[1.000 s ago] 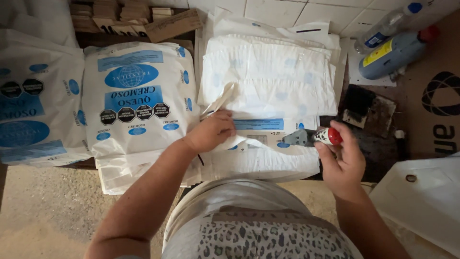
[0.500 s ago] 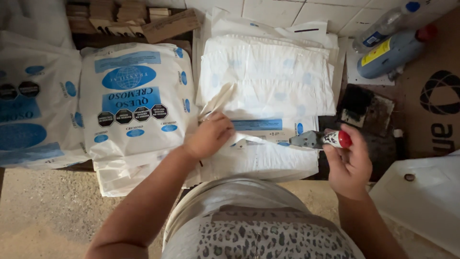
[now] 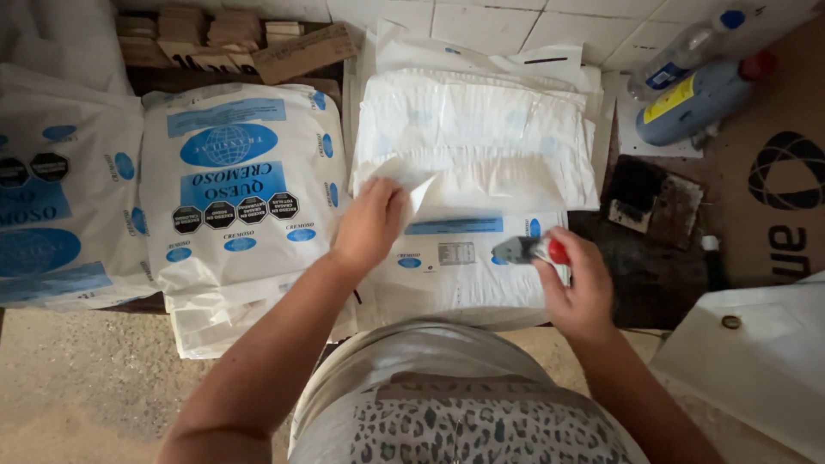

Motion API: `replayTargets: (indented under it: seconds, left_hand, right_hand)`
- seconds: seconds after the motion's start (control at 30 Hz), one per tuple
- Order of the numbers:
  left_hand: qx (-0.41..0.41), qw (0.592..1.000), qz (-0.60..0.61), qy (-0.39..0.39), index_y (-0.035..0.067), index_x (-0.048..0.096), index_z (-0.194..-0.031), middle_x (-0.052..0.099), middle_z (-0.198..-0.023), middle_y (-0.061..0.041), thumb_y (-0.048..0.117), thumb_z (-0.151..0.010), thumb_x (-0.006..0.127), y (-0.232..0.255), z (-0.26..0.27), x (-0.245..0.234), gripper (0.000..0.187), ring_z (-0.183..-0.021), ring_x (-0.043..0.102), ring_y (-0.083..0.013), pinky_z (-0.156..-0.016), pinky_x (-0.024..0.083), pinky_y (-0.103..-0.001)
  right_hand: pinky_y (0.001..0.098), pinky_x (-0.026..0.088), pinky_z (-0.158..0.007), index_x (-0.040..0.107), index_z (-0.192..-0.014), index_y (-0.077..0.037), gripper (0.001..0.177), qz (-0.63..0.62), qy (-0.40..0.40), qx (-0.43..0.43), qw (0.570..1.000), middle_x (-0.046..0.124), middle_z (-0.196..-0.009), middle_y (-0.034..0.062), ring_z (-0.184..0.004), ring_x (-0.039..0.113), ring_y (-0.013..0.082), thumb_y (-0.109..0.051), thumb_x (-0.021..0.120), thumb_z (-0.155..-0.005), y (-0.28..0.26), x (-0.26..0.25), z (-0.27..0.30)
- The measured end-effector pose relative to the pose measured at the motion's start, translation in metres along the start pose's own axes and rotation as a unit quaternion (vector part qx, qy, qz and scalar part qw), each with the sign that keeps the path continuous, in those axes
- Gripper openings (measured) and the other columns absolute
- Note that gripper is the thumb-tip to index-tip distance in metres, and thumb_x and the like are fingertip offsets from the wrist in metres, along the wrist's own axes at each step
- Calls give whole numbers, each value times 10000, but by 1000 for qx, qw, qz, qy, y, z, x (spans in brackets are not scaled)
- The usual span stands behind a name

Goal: Stamping a stack of plastic cheese bags with a hand stamp

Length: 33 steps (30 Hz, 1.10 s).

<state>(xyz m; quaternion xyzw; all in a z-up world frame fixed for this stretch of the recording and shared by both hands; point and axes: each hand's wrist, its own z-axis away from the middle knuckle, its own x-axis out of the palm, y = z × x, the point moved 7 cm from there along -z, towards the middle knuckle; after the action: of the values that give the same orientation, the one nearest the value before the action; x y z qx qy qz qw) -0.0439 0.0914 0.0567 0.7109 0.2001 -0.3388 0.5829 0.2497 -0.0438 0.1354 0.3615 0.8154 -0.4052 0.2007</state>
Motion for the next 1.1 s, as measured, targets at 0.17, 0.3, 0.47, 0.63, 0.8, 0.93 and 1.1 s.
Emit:
replayTargets:
  seconds: [0.17,0.3,0.47,0.63,0.8,0.93,1.1]
  left_hand:
    - [101,988,-31,111,149,633,-1025,607,-984,-38,174,-975,640,35,-13,-19,56,-892,683,-333,-756,561,-438]
    - [229,966,2,-118,147,624,-1167,727,-994,-93,188,-894,734,100,19,-1,297,-836,721,-387,-745,573,-529]
    - [245,911,-148,-296,165,675,-1051,684,-1070,-59,260,-724,877,53,44,41,396,-969,711,-395,-791,598,-527]
    - [200,919,-217,-260,242,723,-1018,626,-1114,-8,436,-651,870,20,42,28,440,-938,727,-376,-831,583,-519]
    - [138,923,-212,-289,298,751,-945,613,-1024,36,368,-963,581,1,36,41,185,-875,680,-286,-593,516,-511]
    - [96,925,-191,-315,251,772,-990,636,-1045,9,371,-1013,551,34,30,16,252,-844,698,-312,-584,524,-520]
    - [20,960,-177,-214,306,637,-1126,730,-749,-22,406,-1002,558,14,26,9,178,-741,751,-320,-689,591,-470]
  right_hand:
    - [415,558,-902,687,-1317,-34,439,47,-10,-67,997,687,-1146,153,-1006,676,337,-154,775,-904,16,48,10]
    - [431,558,-849,644,-1353,-62,458,56,-89,-32,994,664,-1030,132,-941,672,337,-208,750,-932,33,61,-7]
    - [421,548,-923,620,-1416,-101,538,-113,-92,212,966,698,-1213,207,-1066,651,303,-85,778,-902,77,30,-45]
    - [420,558,-887,544,-1481,-27,530,-81,13,246,966,663,-1146,233,-1012,647,315,-15,714,-979,124,-42,-47]
    - [376,504,-961,531,-1489,-102,462,106,59,221,968,674,-1248,196,-1079,653,304,-42,620,-1040,156,-103,-48]
    - [508,478,-911,559,-1481,-99,452,199,27,203,958,691,-1249,226,-1049,647,449,-90,625,-1034,157,-100,-45]
    - [523,525,-968,593,-1498,-105,525,195,106,160,962,670,-1245,283,-1139,652,473,20,728,-1006,165,-68,-18]
